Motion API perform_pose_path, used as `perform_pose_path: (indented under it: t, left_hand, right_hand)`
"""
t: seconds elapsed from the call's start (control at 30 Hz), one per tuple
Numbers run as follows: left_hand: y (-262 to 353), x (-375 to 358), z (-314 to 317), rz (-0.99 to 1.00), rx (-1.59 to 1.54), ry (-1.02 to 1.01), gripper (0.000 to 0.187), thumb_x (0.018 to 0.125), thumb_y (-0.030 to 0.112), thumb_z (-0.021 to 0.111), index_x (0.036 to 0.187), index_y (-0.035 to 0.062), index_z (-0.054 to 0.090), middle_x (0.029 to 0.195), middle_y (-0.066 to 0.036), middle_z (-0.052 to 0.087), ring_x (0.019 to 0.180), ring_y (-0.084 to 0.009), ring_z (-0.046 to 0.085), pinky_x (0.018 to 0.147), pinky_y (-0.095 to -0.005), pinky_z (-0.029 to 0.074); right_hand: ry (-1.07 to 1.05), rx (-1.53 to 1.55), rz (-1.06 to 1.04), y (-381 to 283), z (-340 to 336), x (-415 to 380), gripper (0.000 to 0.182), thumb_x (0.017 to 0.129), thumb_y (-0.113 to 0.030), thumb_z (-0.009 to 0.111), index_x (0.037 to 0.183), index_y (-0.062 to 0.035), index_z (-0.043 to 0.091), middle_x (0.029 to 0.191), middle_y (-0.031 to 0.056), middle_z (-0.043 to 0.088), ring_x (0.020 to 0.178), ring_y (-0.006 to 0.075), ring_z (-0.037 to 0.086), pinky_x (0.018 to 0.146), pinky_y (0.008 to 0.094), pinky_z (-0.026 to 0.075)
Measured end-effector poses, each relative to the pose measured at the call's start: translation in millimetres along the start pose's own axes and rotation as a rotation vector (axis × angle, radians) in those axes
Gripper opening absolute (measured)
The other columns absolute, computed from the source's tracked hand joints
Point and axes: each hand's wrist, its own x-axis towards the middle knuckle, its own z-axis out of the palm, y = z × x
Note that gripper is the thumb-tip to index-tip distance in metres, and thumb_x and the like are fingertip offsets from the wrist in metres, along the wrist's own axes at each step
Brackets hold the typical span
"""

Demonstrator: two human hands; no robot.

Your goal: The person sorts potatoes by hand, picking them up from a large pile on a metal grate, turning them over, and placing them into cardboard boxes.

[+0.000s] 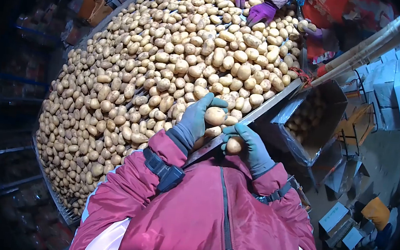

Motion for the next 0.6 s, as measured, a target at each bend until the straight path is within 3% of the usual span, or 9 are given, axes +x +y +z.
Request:
perform_pose_path:
  t: [0.07, 0.13, 0.2, 0.27, 0.33, 0.4, 0.47, 0.53, 0.6]
  left_hand:
    - [-11, 9, 9, -0.138, -0.209, 0.037, 0.055, 0.107, 0.046, 0.039, 0.122, -0.0005, 0.062, 0.111, -0.013, 0.069, 0.097, -0.0204, 0.068, 0.086, -0.0323, 0.059]
    - [-33, 16, 10, 0.218, 0.255, -0.093, 0.055, 0.107, 0.046, 0.039, 0.126, -0.0005, 0.062, 0.119, -0.012, 0.068, 0.103, -0.0200, 0.067, 0.091, -0.0329, 0.056]
    - [-25, 0, 27, 0.194, 0.250, -0.211, 0.045, 0.105, 0.035, 0.046, 0.132, 0.0009, 0.059, 0.128, -0.012, 0.064, 0.119, -0.0207, 0.062, 0.102, -0.0348, 0.049]
    - [-4, -16, 33, 0.582, 0.798, -0.213, 0.038, 0.100, 0.023, 0.055, 0.132, 0.0021, 0.060, 0.128, -0.011, 0.064, 0.119, -0.0196, 0.060, 0.103, -0.0338, 0.048]
    - [-7, -8, 29, 0.612, 0.710, -0.153, 0.035, 0.096, 0.011, 0.059, 0.130, 0.0025, 0.062, 0.126, -0.008, 0.065, 0.116, -0.0175, 0.061, 0.100, -0.0317, 0.049]
    - [-25, 9, 4, 0.102, 0.159, -0.044, 0.032, 0.096, 0.008, 0.055, 0.126, 0.0028, 0.066, 0.122, -0.005, 0.066, 0.109, -0.0136, 0.061, 0.094, -0.0283, 0.050]
    - [-15, -4, -13, 0.033, 0.069, 0.102, 0.025, 0.094, 0.013, 0.062, 0.115, 0.0041, 0.073, 0.104, -0.001, 0.071, 0.090, -0.0080, 0.062, 0.079, -0.0236, 0.051]
    - [-16, -11, -47, 0.173, 0.211, 0.210, 0.023, 0.097, 0.016, 0.061, 0.111, 0.0038, 0.074, 0.099, 0.000, 0.072, 0.086, -0.0076, 0.062, 0.078, -0.0239, 0.051]
    - [-15, -21, -92, 0.184, 0.224, 0.383, 0.023, 0.098, 0.020, 0.062, 0.109, 0.0045, 0.075, 0.096, -0.001, 0.072, 0.084, -0.0087, 0.061, 0.077, -0.0252, 0.051]
  right_hand:
    - [-0.016, 0.023, 0.003, 2, 3, 3, 0.050, 0.099, -0.042, 0.061, 0.123, 0.0019, 0.056, 0.096, 0.0142, 0.069, 0.075, 0.0231, 0.068, 0.066, 0.0351, 0.058]
    - [-0.031, 0.037, 0.034, 1, 4, 7, 0.046, 0.099, -0.040, 0.061, 0.120, 0.0002, 0.056, 0.093, 0.0137, 0.068, 0.071, 0.0223, 0.068, 0.058, 0.0326, 0.056]
    - [0.039, 0.081, 0.008, 1, 4, 9, 0.036, 0.099, -0.031, 0.065, 0.117, -0.0005, 0.061, 0.097, 0.0081, 0.067, 0.073, 0.0167, 0.066, 0.058, 0.0276, 0.055]
    - [0.053, 0.069, -0.010, -3, -6, 8, 0.032, 0.099, -0.029, 0.064, 0.115, -0.0016, 0.063, 0.095, 0.0074, 0.067, 0.069, 0.0154, 0.065, 0.055, 0.0257, 0.053]
    - [0.108, -0.081, -0.109, -24, -5, -6, 0.028, 0.099, -0.027, 0.063, 0.112, -0.0025, 0.065, 0.092, 0.0065, 0.068, 0.062, 0.0148, 0.062, 0.053, 0.0245, 0.050]
    - [0.247, -0.128, -0.182, -51, -13, -29, 0.026, 0.098, -0.024, 0.064, 0.114, -0.0041, 0.066, 0.096, 0.0079, 0.069, 0.069, 0.0151, 0.064, 0.056, 0.0273, 0.053]
    - [0.360, -0.442, -0.340, -75, -72, -34, 0.029, 0.097, -0.020, 0.065, 0.122, -0.0049, 0.064, 0.105, 0.0097, 0.069, 0.087, 0.0174, 0.066, 0.072, 0.0303, 0.057]
    - [0.504, -0.962, -0.540, -104, -149, -43, 0.037, 0.097, -0.019, 0.067, 0.130, -0.0044, 0.061, 0.117, 0.0098, 0.066, 0.104, 0.0190, 0.063, 0.090, 0.0315, 0.053]
    - [0.763, -1.065, -0.654, -131, -201, -50, 0.042, 0.097, -0.020, 0.066, 0.135, -0.0031, 0.058, 0.124, 0.0096, 0.064, 0.109, 0.0210, 0.062, 0.096, 0.0314, 0.048]
